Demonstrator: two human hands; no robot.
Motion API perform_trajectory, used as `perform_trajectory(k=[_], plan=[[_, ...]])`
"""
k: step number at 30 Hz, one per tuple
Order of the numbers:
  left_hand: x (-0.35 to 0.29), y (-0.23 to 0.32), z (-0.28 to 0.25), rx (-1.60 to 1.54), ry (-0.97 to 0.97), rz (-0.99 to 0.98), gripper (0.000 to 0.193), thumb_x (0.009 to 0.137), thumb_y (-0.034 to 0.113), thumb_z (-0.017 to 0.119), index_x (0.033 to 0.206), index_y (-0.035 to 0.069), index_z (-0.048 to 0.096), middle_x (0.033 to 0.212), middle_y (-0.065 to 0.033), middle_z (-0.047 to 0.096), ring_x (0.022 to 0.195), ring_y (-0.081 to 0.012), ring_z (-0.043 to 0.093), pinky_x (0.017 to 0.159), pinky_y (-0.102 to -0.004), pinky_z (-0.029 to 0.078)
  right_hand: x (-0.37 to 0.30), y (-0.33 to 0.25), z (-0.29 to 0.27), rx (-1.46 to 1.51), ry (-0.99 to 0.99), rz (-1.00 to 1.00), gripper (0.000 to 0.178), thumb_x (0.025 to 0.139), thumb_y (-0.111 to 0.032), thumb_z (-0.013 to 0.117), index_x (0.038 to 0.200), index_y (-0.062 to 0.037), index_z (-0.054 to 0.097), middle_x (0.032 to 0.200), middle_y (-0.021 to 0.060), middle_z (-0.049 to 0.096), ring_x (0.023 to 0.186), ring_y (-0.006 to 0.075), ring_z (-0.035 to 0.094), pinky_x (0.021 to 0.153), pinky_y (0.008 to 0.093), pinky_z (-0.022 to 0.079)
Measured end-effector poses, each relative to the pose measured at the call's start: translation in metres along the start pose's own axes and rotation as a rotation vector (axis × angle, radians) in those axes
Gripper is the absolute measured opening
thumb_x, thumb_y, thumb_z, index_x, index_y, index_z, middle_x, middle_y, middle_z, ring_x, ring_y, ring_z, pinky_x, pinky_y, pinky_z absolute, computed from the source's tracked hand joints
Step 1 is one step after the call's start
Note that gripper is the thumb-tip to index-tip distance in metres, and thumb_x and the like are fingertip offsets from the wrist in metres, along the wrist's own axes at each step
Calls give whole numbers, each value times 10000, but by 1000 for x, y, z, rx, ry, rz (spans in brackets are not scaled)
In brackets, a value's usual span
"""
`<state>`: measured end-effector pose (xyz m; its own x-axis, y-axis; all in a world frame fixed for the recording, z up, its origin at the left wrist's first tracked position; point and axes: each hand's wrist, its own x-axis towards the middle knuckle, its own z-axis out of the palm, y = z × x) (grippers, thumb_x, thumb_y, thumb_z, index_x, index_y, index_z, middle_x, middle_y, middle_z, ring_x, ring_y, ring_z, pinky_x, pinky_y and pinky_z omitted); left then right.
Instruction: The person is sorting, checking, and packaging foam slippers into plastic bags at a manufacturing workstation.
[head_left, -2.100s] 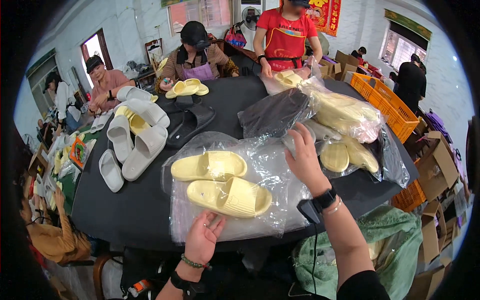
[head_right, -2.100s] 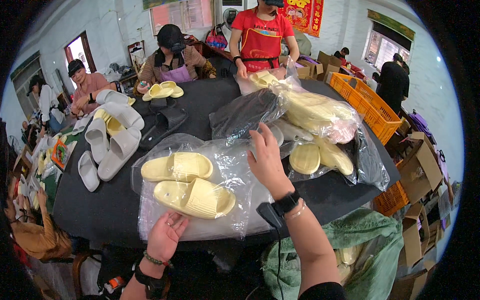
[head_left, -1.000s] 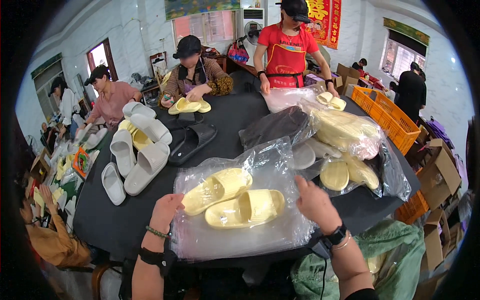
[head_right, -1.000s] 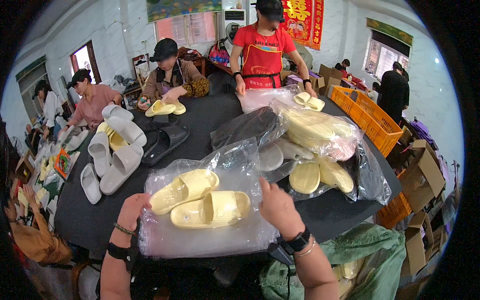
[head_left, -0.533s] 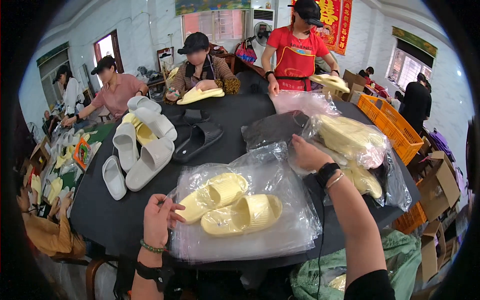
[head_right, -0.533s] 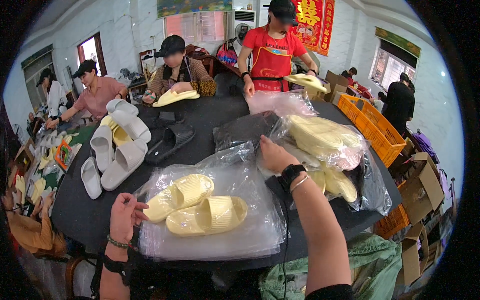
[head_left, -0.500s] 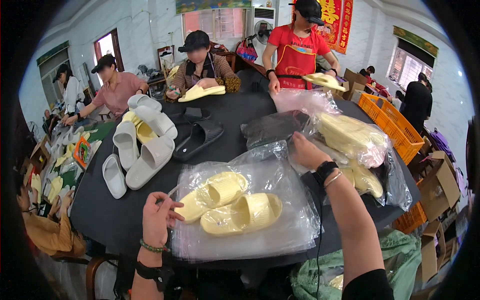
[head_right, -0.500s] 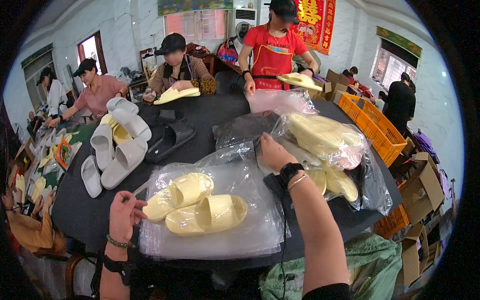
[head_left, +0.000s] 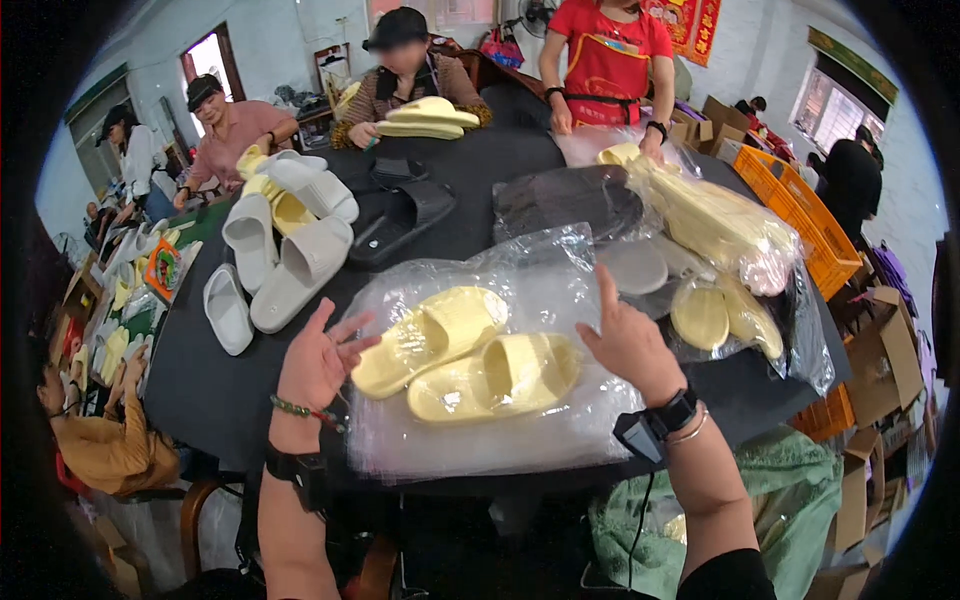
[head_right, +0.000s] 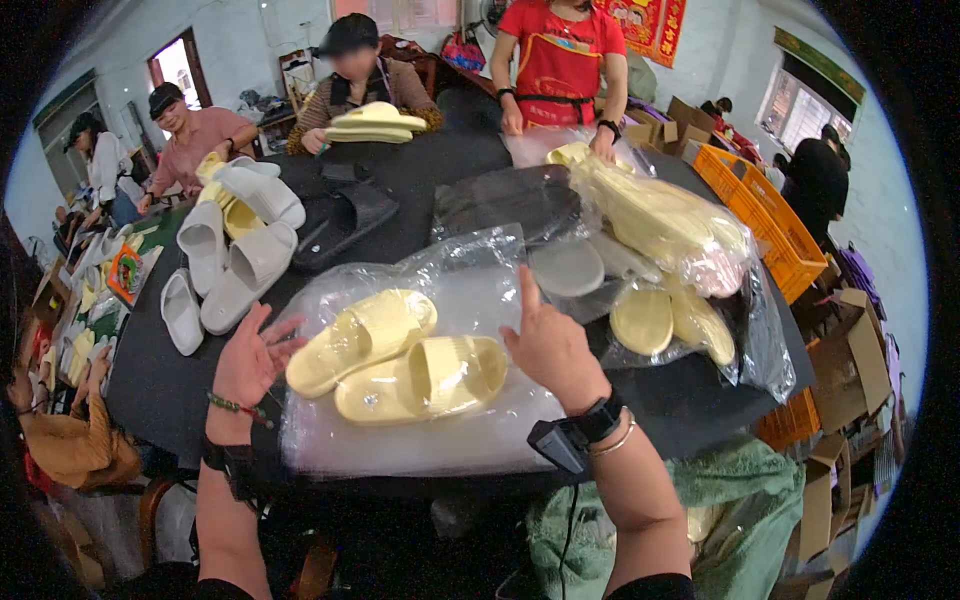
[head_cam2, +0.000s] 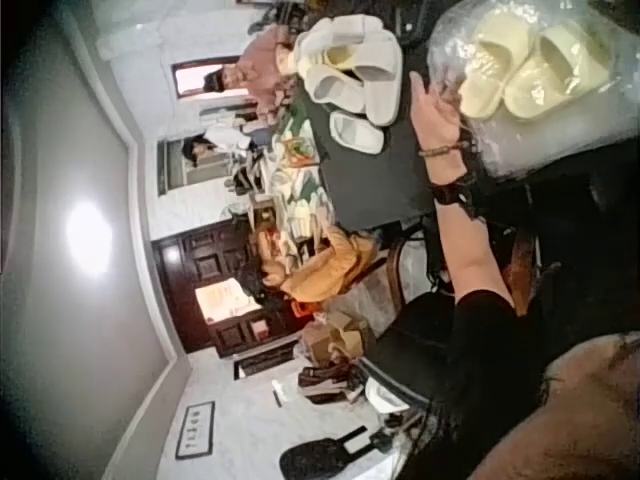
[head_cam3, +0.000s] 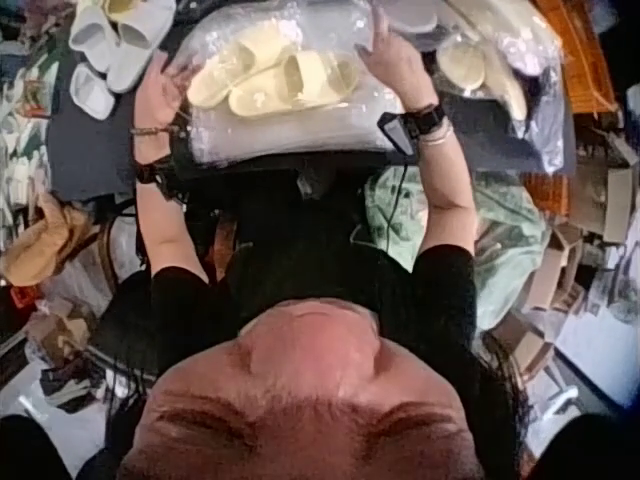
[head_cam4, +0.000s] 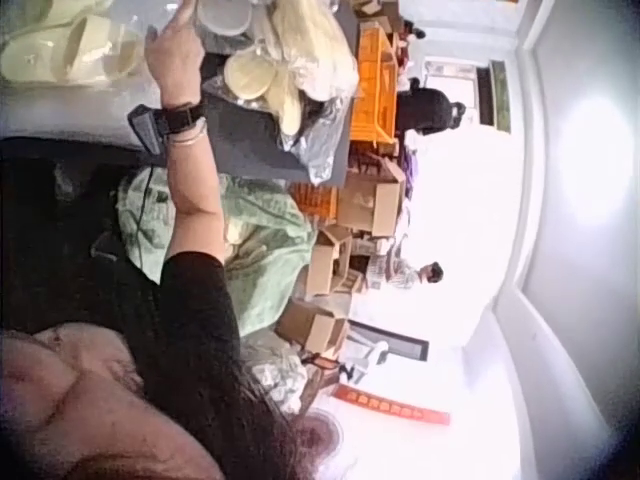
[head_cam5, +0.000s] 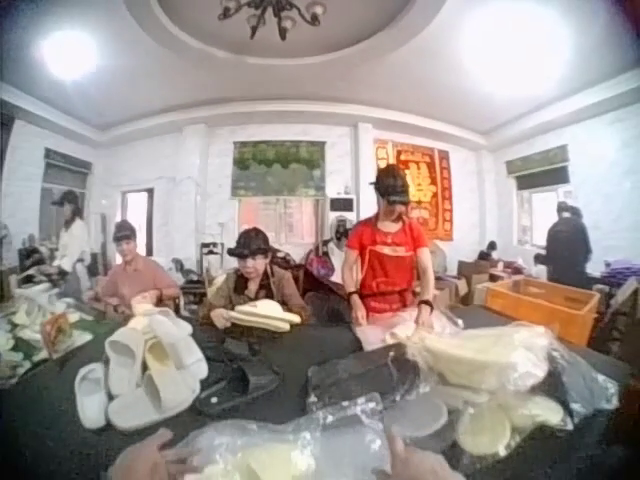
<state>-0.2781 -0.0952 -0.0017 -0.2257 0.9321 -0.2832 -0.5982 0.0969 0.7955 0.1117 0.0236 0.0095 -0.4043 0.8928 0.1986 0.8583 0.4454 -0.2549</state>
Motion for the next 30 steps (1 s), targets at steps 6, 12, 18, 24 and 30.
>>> perform_trajectory(k=[6,12,18,24,30], plan=[[9,6,9,85,53,129,651,1035,137,475,1591,119,136,1333,-174,602,954,-233,702,643,-245,524,-38,23,47,-54,-28,29,801,882,-147,616,1556,-48,193,1019,283,616,793,442,675,744,492,559],[-2,11,30,234,-1,285,670,1021,104,474,1593,123,125,1324,-181,603,979,-240,695,695,-243,527,-62,37,46,-19,-71,56,658,880,-59,548,1498,-14,327,934,238,605,745,391,688,694,459,576],[45,0,-5,358,9,141,620,894,-21,496,1493,32,345,1251,-216,614,910,-256,690,689,-245,517,-37,24,-1,-43,100,-140,508,878,-126,649,1342,8,491,1037,186,611,988,388,638,820,430,549],[111,2,-25,1202,-55,431,485,827,143,744,1279,21,616,1191,-128,642,912,-203,649,773,-294,514,-2,39,42,182,183,-247,696,994,-385,549,1474,59,311,1505,297,356,1415,432,336,1152,458,332],[148,-16,-17,1256,-234,593,652,794,322,827,1321,20,592,1268,-124,615,1138,-231,578,970,-360,474,-14,49,83,115,-144,-21,807,1036,-561,289,1575,8,100,1631,237,164,1529,381,90,1237,463,98]])
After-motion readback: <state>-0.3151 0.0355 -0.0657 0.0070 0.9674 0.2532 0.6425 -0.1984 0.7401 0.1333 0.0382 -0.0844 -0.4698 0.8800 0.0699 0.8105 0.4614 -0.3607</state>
